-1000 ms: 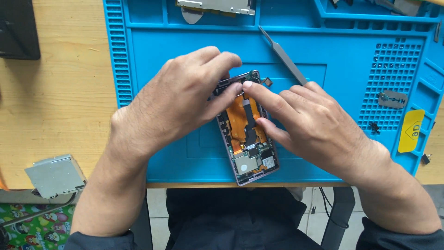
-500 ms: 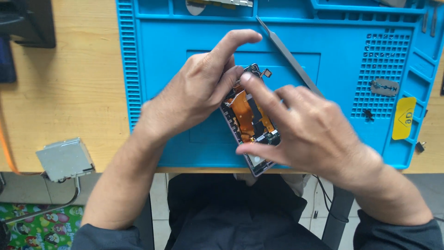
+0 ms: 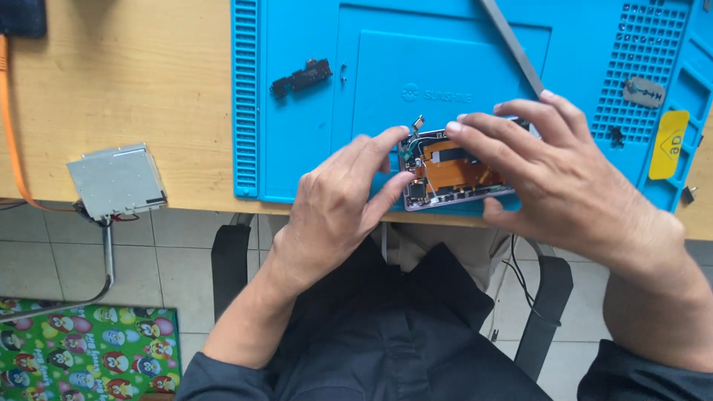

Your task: Connecting internal ribbon cables and components inside a smartphone chassis during a repair process.

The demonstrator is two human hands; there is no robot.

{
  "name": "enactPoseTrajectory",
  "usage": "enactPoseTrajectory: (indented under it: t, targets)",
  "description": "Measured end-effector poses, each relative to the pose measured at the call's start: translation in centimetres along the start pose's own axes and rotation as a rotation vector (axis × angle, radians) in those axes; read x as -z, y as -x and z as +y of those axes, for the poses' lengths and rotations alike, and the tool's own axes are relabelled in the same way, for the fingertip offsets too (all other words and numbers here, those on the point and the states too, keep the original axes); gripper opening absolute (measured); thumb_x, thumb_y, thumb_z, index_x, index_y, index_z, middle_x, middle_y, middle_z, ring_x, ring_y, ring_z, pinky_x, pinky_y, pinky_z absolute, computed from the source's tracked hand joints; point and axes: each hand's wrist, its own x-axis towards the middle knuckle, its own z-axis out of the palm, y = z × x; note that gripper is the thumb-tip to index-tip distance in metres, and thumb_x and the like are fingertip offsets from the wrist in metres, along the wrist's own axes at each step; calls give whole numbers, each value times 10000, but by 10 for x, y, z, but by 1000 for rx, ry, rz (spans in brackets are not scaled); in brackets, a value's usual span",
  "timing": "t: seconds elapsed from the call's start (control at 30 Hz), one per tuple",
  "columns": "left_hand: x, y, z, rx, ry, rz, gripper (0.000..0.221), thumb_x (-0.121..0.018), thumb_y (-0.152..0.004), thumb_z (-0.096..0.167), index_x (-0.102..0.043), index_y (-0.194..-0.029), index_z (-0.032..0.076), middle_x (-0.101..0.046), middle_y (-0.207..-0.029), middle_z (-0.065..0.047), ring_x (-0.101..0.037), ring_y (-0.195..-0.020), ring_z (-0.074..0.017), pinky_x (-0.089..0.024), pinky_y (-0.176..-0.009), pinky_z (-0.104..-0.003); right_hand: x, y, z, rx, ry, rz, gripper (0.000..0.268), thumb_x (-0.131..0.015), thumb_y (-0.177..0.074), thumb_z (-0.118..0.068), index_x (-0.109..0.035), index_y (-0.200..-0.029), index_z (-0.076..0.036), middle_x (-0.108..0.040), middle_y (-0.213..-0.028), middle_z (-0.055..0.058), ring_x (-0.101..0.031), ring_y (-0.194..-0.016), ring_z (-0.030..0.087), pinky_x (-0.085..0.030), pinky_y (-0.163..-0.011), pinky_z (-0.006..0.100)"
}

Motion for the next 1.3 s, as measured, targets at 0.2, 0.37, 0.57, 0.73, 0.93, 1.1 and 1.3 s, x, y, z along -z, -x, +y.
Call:
enactPoseTrajectory:
  t: [0.2, 0.37, 0.57, 0.73, 0.93, 1.1, 1.3]
  targets:
    - [-5, -9, -3, -113, -76, 21, 374, -709, -1053, 244, -567, -1336, 45, -594, -1138, -129, -676, -956, -267, -610, -686, -349, -3, 3, 8, -3, -149, -26, 941, -704, -784, -261, -323, -1642, -190, -468, -1620, 39, -374, -1441, 366, -301, -1207, 591]
    - [-4, -18, -7, -188, -73, 9, 167, -659, -1056, 53, -590, -1198, 0, -586, -1034, -139, -638, -859, -263, -569, -648, -362, -7, 7, -2, -19, -256, 25, 844, -728, -843, -294, -363, -1594, -171, -395, -1642, 127, -332, -1486, 403, -323, -1218, 628]
    - [6, -24, -8, -202, -44, -150, 329, -737, -992, 45, -560, -1262, -21, -580, -1089, -163, -643, -923, -300, -572, -740, -396, -19, -8, -38, -158, -440, 355, 589, -849, -939, -226, -575, -1406, 5, -582, -1370, 237, -545, -1271, 405, -436, -1107, 507]
    - [20, -34, -5, -253, -112, -172, 220, -671, -1023, -17, -566, -1216, -24, -574, -1034, -160, -631, -874, -299, -559, -734, -392, -30, -20, -55, -216, -472, 524, 432, -815, -967, -211, -635, -1273, 34, -648, -1220, 227, -637, -1146, 367, -430, -1140, 581]
    - [23, -42, -15, -241, 67, -160, 208, -610, -1030, -115, -567, -1214, -28, -563, -1057, -169, -625, -841, -307, -535, -685, -378, -39, -23, -58, -264, -396, 521, 373, -837, -968, -226, -678, -1233, -16, -677, -1162, 156, -646, -1087, 327, -409, -1132, 577]
    - [22, -54, -21, -281, 63, -152, 198, -639, -1031, -105, -590, -1210, -35, -571, -1109, -173, -656, -934, -319, -588, -724, -385, -39, -34, -60, -268, -256, 535, 365, -929, -942, -308, -731, -1104, -47, -730, -1034, 102, -667, -946, 281, -379, -1103, 562]
    - [41, -62, -9, -241, -9, -284, 336, -773, -993, 115, -523, -1183, -7, -529, -1118, -182, -615, -805, -318, -532, -661, -414, -39, -39, -58, -268, -285, 565, 322, -915, -944, -250, -720, -1058, -21, -715, -1030, 131, -678, -956, 293, -391, -1086, 541]
